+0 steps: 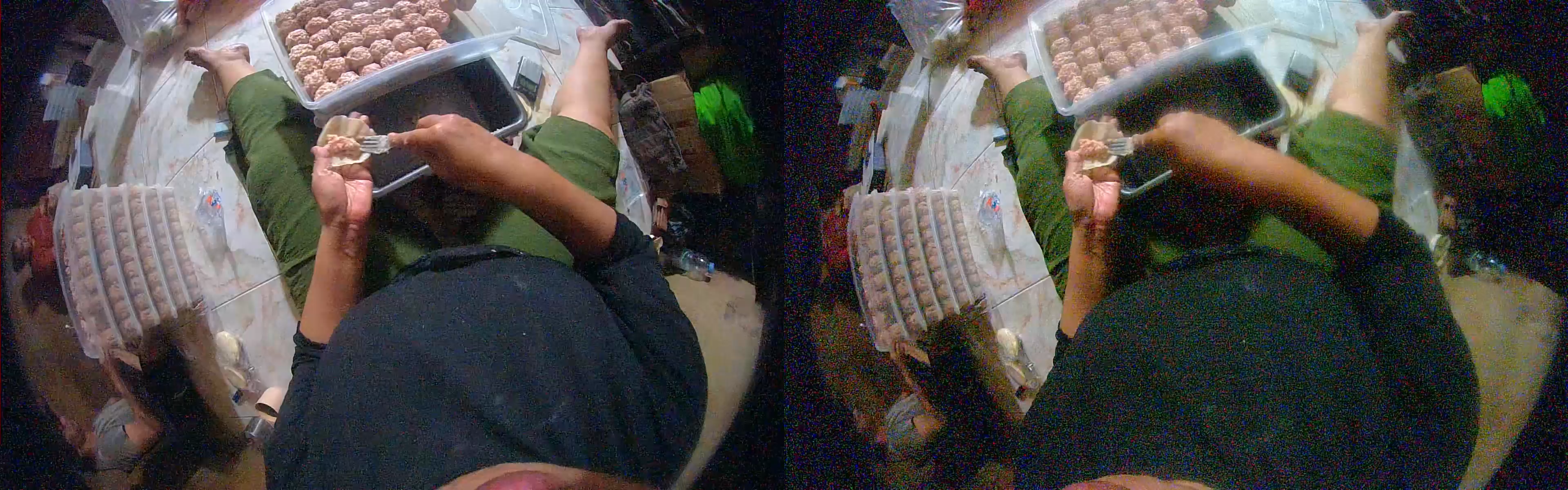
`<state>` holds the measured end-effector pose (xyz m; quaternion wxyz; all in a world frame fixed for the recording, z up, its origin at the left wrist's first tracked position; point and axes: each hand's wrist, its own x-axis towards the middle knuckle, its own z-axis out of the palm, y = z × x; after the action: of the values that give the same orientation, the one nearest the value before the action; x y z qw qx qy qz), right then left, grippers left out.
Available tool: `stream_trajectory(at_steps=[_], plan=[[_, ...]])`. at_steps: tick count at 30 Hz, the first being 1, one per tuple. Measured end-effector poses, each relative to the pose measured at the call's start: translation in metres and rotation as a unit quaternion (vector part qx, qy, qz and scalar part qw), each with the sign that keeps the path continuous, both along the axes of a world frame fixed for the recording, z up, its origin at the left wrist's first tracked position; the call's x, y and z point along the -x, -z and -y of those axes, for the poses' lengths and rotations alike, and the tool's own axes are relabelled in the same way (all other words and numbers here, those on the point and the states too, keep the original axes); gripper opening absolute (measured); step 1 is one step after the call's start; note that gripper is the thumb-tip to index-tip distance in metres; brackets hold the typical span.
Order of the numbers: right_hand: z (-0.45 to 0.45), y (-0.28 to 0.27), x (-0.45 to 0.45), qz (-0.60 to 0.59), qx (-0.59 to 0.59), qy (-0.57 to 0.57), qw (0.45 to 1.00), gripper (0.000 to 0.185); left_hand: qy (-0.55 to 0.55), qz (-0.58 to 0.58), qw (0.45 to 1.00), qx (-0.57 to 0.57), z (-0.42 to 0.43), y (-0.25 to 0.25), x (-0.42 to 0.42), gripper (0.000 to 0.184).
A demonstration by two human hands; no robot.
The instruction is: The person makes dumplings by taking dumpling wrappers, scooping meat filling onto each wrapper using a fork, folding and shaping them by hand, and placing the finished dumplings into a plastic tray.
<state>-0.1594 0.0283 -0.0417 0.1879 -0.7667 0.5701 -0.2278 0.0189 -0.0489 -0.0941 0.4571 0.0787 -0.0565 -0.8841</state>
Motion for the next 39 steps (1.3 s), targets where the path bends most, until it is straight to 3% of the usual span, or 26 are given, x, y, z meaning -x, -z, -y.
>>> stream_trajectory(at_steps=[1, 2, 3, 5, 6, 7, 8, 10, 12, 14, 17, 19, 20, 21, 23, 24, 27, 31, 35, 37, 38, 39], plan=[[0.002, -0.001, 0.003, 0.012, 0.008, -0.002, 1.0, 0.033, 0.014, -0.095, 0.995, -0.002, 0.005, 0.002, -0.003, 0.047], [0.004, -0.002, 0.008, 0.022, 0.017, -0.004, 1.0, 0.032, -0.085, 0.174, 0.981, 0.018, 0.011, 0.004, -0.004, 0.05], [0.007, -0.005, 0.012, 0.027, -0.027, 0.023, 0.999, 0.031, -0.119, 0.189, 0.975, 0.014, 0.013, -0.004, -0.007, 0.052], [0.009, -0.008, 0.022, 0.037, -0.119, 0.08, 0.989, 0.029, -0.095, 0.1, 0.99, 0.026, 0.021, -0.001, -0.021, 0.05], [0.021, 0.006, 0.038, -0.047, -0.194, 0.087, 0.976, 0.029, -0.086, 0.069, 0.994, 0.024, 0.024, 0.006, -0.026, 0.046], [0.031, 0.018, 0.052, -0.025, -0.274, 0.141, 0.951, 0.029, -0.103, 0.127, 0.986, 0.042, 0.026, 0.01, -0.023, 0.046], [0.04, 0.035, 0.065, -0.001, -0.352, 0.196, 0.915, 0.03, -0.119, 0.186, 0.974, 0.058, 0.026, 0.013, -0.022, 0.046], [0.068, 0.134, 0.116, 0.088, -0.337, 0.386, 0.854, 0.032, -0.135, 0.235, 0.959, 0.082, 0.024, 0.01, -0.018, 0.047], [0.074, 0.158, 0.126, 0.109, -0.231, 0.386, 0.887, 0.036, -0.129, 0.176, 0.975, 0.051, 0.029, 0.012, -0.021, 0.047], [0.08, 0.171, 0.129, 0.06, -0.035, 0.179, 0.981, 0.041, -0.121, 0.126, 0.984, 0.023, 0.03, 0.007, -0.024, 0.05], [0.102, 0.176, 0.12, -0.054, 0.02, 0.09, 0.994, 0.04, -0.132, 0.131, 0.982, 0.033, 0.034, 0.012, -0.028, 0.054], [0.114, 0.179, 0.116, -0.222, 0.03, 0.047, 0.973, 0.04, -0.133, 0.119, 0.984, 0.006, 0.037, 0.016, -0.032, 0.055], [0.118, 0.181, 0.113, -0.353, 0.046, 0.013, 0.934, 0.039, -0.134, 0.112, 0.985, -0.003, 0.037, 0.016, -0.033, 0.055], [0.12, 0.182, 0.109, -0.519, 0.075, -0.039, 0.85, 0.039, -0.135, 0.106, 0.985, -0.012, 0.037, 0.015, -0.034, 0.055], [0.123, 0.181, 0.103, -0.765, 0.158, -0.142, 0.609, 0.039, -0.154, 0.13, 0.979, -0.012, 0.038, 0.011, -0.034, 0.054], [0.124, 0.179, 0.098, -0.814, 0.187, -0.173, 0.522, 0.038, -0.164, 0.141, 0.976, -0.009, 0.04, 0.01, -0.034, 0.054], [0.127, 0.171, 0.085, -0.861, 0.225, -0.21, 0.406, 0.038, -0.18, 0.156, 0.971, 0.0, 0.043, 0.009, -0.032, 0.053], [0.123, 0.164, 0.071, -0.879, 0.265, -0.217, 0.332, 0.037, -0.189, 0.154, 0.97, 0.019, 0.045, 0.019, -0.037, 0.051], [0.121, 0.172, 0.063, -0.868, 0.273, -0.248, 0.333, 0.036, -0.193, 0.168, 0.966, 0.021, 0.042, 0.017, -0.04, 0.049], [0.12, 0.188, 0.062, -0.841, 0.273, -0.291, 0.366, 0.036, -0.192, 0.151, 0.969, 0.044, 0.042, 0.028, -0.041, 0.047], [0.122, 0.211, 0.067, -0.806, 0.297, -0.321, 0.4, 0.034, -0.188, 0.157, 0.969, 0.028, 0.041, 0.029, -0.044, 0.045], [0.119, 0.202, 0.063, -0.711, 0.192, -0.309, 0.601, 0.034, -0.195, 0.159, 0.967, 0.032, 0.037, 0.028, -0.046, 0.044]])
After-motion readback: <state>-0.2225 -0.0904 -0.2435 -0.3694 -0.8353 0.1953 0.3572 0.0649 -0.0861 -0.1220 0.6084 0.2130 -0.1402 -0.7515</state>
